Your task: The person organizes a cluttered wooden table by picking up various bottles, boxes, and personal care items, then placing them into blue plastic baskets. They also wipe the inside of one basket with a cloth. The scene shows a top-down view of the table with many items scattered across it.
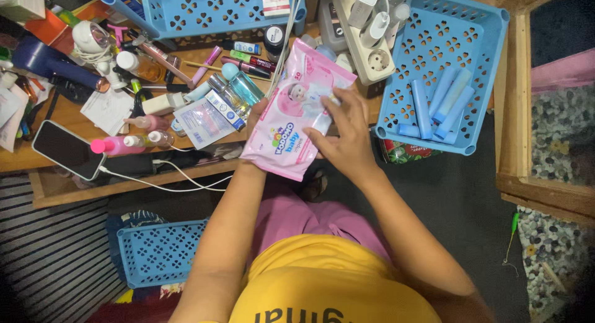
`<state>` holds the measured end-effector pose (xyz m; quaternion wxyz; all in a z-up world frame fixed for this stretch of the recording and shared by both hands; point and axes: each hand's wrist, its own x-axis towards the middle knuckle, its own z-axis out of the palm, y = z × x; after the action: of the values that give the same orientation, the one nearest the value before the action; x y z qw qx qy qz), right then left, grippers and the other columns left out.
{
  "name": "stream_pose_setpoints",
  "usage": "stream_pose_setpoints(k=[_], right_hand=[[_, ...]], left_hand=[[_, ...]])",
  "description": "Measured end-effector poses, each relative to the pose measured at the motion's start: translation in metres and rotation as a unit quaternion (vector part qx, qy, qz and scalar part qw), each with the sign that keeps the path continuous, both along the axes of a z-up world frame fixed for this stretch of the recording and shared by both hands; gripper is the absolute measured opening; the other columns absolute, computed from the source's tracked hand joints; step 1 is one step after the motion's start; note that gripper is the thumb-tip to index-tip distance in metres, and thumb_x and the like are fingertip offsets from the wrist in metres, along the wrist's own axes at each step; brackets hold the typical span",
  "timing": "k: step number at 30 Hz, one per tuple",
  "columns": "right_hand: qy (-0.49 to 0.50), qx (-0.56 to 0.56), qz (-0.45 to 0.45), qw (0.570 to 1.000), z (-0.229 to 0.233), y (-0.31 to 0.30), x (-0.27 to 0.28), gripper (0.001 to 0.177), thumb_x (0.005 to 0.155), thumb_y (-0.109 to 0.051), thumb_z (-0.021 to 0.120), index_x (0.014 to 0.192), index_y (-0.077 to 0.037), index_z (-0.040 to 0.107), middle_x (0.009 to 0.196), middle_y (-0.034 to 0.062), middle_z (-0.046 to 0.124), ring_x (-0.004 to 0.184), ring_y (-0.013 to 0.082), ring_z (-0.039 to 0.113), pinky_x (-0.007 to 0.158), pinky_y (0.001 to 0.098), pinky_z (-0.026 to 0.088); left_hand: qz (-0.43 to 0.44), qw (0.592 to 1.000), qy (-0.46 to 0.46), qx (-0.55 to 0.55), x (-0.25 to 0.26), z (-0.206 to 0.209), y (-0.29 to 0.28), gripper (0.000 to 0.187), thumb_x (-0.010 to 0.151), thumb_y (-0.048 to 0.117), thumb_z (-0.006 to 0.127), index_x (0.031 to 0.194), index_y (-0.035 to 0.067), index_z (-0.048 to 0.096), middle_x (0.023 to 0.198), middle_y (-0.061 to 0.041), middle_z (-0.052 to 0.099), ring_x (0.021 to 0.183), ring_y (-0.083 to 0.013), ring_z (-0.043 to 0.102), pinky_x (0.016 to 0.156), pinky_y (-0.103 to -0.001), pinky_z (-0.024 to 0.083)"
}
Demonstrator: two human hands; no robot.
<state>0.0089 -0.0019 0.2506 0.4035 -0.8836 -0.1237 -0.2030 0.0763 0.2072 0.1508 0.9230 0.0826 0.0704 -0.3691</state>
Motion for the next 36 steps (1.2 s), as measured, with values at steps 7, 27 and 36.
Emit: stream_pose_setpoints(k=[7, 27, 36], right_hand=[[0.056, 0.002, -0.014, 0.998, 0.023, 0.008, 0.005, 0.051, 0.081, -0.026, 0.09, 0.121, -0.008, 0.066, 0.139, 0.0205, 0.051, 0.132, 0.0394, 0.043, 0.11, 0.0486, 0.039], [0.057, 0.13, 0.072, 0.987, 0.05, 0.023, -0.002, 0.011, 0.102, -0.005, 0.067, 0.11, -0.001, 0.074, 0.11, 0.0125, 0.076, 0.102, 0.026, 0.077, 0.09, 0.0366, 0.06], [0.03, -0.073, -0.028, 0.996, 0.046, 0.026, 0.006, 0.017, 0.095, -0.009, 0.069, 0.107, 0.001, 0.073, 0.094, 0.0197, 0.069, 0.082, 0.037, 0.07, 0.074, 0.043, 0.058]], left_hand=[[0.0, 0.999, -0.024, 0.029, -0.007, 0.029, -0.007, 0.069, 0.09, 0.035, 0.068, 0.146, -0.002, 0.052, 0.136, -0.022, 0.064, 0.122, -0.0333, 0.066, 0.11, -0.045, 0.052], [0.004, 0.997, -0.07, -0.019, 0.003, 0.053, 0.004, 0.068, 0.091, 0.031, 0.063, 0.147, -0.004, 0.05, 0.132, -0.023, 0.066, 0.117, -0.0347, 0.067, 0.108, -0.046, 0.052], [-0.043, 0.988, -0.092, 0.113, -0.014, 0.038, -0.01, 0.054, 0.092, 0.029, 0.063, 0.132, -0.007, 0.059, 0.108, -0.018, 0.071, 0.092, -0.0279, 0.071, 0.088, -0.04, 0.058]])
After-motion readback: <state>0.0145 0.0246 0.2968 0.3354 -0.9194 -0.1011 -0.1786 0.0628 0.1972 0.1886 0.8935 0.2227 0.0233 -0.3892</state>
